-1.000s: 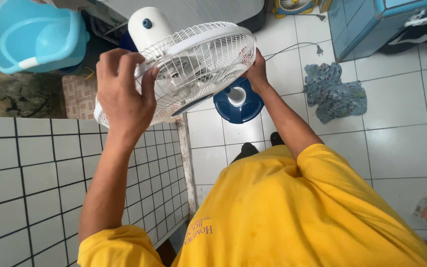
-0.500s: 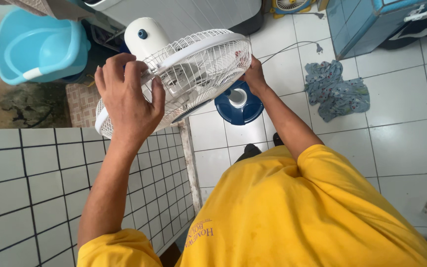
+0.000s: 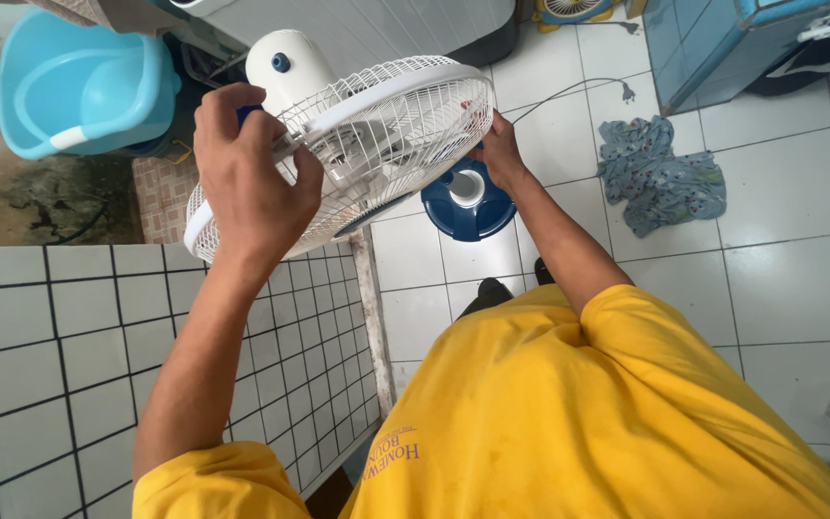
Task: The person assembles a standing fan by attaching the front and rear wire cages to the fan head. They align the cages, press them into place, and adjust the fan head angle to secure the components.
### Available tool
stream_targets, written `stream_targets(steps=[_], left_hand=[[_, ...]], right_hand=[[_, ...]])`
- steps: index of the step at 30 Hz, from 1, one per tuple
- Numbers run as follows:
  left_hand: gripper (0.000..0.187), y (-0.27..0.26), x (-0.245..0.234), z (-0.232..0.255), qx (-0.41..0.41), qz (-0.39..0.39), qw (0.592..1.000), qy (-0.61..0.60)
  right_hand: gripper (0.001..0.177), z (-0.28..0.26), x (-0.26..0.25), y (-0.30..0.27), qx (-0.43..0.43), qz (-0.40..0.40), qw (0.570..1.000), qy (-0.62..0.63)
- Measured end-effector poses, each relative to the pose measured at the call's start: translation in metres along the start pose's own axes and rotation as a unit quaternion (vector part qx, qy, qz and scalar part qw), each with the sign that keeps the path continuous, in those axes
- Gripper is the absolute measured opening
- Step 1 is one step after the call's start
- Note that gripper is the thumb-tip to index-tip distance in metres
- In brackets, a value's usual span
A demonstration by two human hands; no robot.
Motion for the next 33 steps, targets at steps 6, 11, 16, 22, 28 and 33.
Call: stream_targets(steps=[6, 11, 16, 22, 28, 33], left_hand=[[0.014, 0.005, -0.002, 0.013, 0.0, -0.013, 0.995, 0.096], [0.012, 0.003, 0.011, 0.016, 0.016, -0.057, 0.984, 0.168], [0.03, 0.004, 0.01, 0.016, 0.026, -0.093, 0.984, 0.151], [0.03, 0.008, 0.011, 0.014, 0.032, -0.11, 0.983, 0.143], [0.027, 0.012, 0.012, 0.011, 0.027, -0.136, 0.982, 0.131], [0.033, 0.015, 0.009, 0.016, 0.046, -0.148, 0.979, 0.135]], right_hand=[[0.031, -0.011, 0.002, -0.007, -0.004, 0.021, 1.0, -0.006], [0.026, -0.011, -0.001, -0.009, -0.005, 0.009, 1.0, 0.019], [0.021, 0.013, -0.009, -0.006, 0.015, -0.014, 0.994, 0.11], [0.027, 0.043, -0.018, -0.002, 0.017, -0.051, 0.982, 0.179], [0.02, 0.062, -0.024, -0.004, 0.075, -0.004, 0.99, 0.121], [0.023, 0.099, -0.004, -0.002, 0.11, 0.004, 0.965, 0.239]])
Point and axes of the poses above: each hand's wrist, its own y-axis towards the middle knuckle, its own x-axis out of the palm, z = x × y, the point moved 8 cm from there along y, towards the middle knuckle, and after that the axes turned 1 degree about z, right-handed, at the moved point
